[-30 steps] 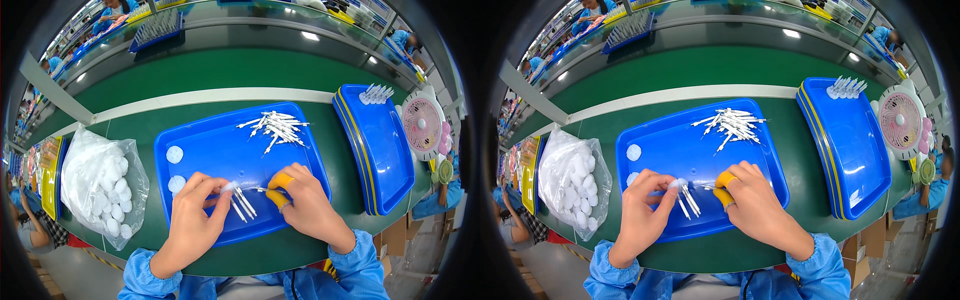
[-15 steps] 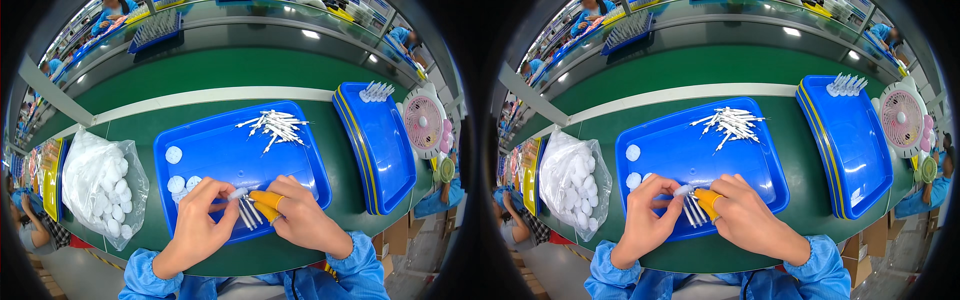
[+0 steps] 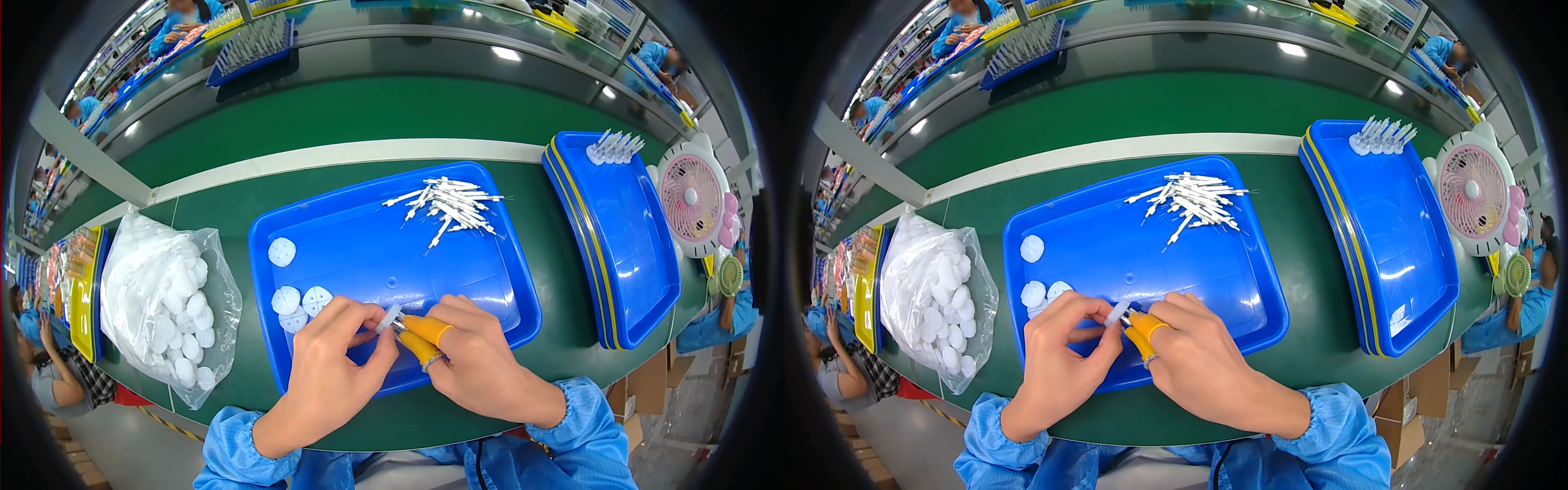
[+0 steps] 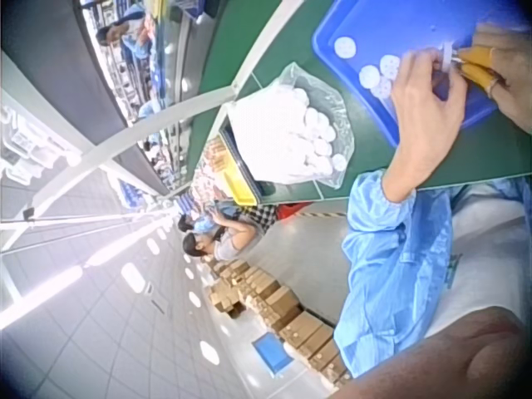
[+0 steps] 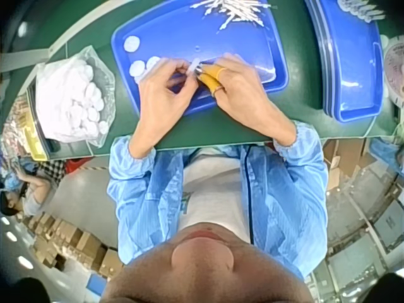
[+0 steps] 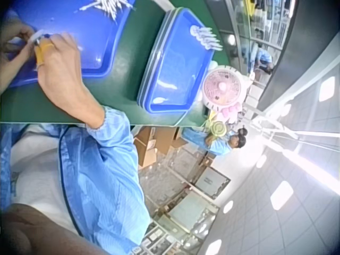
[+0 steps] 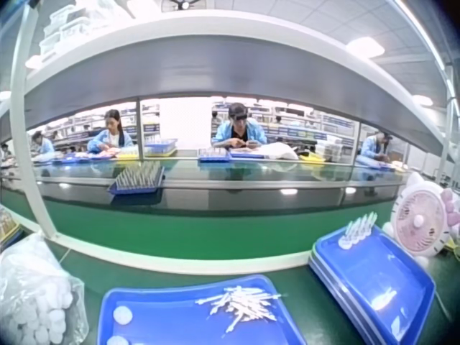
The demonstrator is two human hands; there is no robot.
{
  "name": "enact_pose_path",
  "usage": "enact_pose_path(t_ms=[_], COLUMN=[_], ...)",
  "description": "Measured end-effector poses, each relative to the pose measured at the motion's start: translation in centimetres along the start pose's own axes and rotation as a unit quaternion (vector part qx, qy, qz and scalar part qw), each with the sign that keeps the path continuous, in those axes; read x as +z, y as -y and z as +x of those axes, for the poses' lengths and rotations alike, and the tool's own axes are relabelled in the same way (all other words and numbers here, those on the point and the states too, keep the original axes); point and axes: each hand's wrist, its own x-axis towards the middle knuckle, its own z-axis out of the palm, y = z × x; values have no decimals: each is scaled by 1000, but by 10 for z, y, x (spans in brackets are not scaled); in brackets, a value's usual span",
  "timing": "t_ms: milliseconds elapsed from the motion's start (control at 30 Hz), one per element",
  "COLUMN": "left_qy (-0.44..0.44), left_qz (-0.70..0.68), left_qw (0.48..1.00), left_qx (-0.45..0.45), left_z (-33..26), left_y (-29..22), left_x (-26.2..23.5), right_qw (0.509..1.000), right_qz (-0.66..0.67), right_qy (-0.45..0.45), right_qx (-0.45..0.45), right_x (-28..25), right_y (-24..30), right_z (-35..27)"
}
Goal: The person inserts white plastic rods into holes on small white circular discs using a yellow-handled tool. They pick up a disc, insert a rod, and place the finished unit into a blue tray. The process is repeated continuously with components from a plastic bag and a pile of rods.
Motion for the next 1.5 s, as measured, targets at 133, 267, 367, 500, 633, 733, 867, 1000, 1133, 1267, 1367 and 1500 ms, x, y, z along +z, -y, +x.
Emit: enact_pose_path(t_ms=[133, 267, 367, 500, 633, 733, 867, 1000, 1133, 1267, 1367, 1500], left_qy=[-15, -14, -11, -3, 13, 7, 9, 10, -5, -7, -4, -4], left_qz=[19, 41, 76, -14, -177, -253, -259, -233, -212, -200, -178, -179], left_qw=[999, 998, 995, 1000, 982, 967, 966, 972, 977, 980, 984, 984], left_qx=[36, 45, 64, 6, -70, -39, 0, 2, 1, -3, -11, -11], left_z=[-2, -7, -8, -3, -1, 1, 0, -2, -2, -2, -3, -2], left_y=[3, 4, 3, -1, -3, -1, 1, 1, 2, 1, 0, 1], left_x=[0, 3, 6, 2, -4, -5, -5, -5, -6, -4, -5, -4], right_qw=[998, 996, 996, 992, 991, 987, 989, 994, 991, 991, 992, 992], right_qz=[27, 16, 4, 49, 46, 9, -12, -15, -26, -15, -1, 5], right_qy=[-51, -82, -89, -109, -130, -155, -141, -103, -114, -114, -104, -94], right_qx=[-5, -9, -1, 29, -1, -35, -40, -42, -64, -67, -75, -85], right_x=[4, 11, 14, 7, -5, -10, -12, -14, -15, -14, -12, -12], right_y=[3, 3, 3, 2, 4, 8, 12, 12, 11, 9, 9, 8], right_z=[-4, -3, -3, -3, -3, -2, -2, -2, -2, -2, -3, -5])
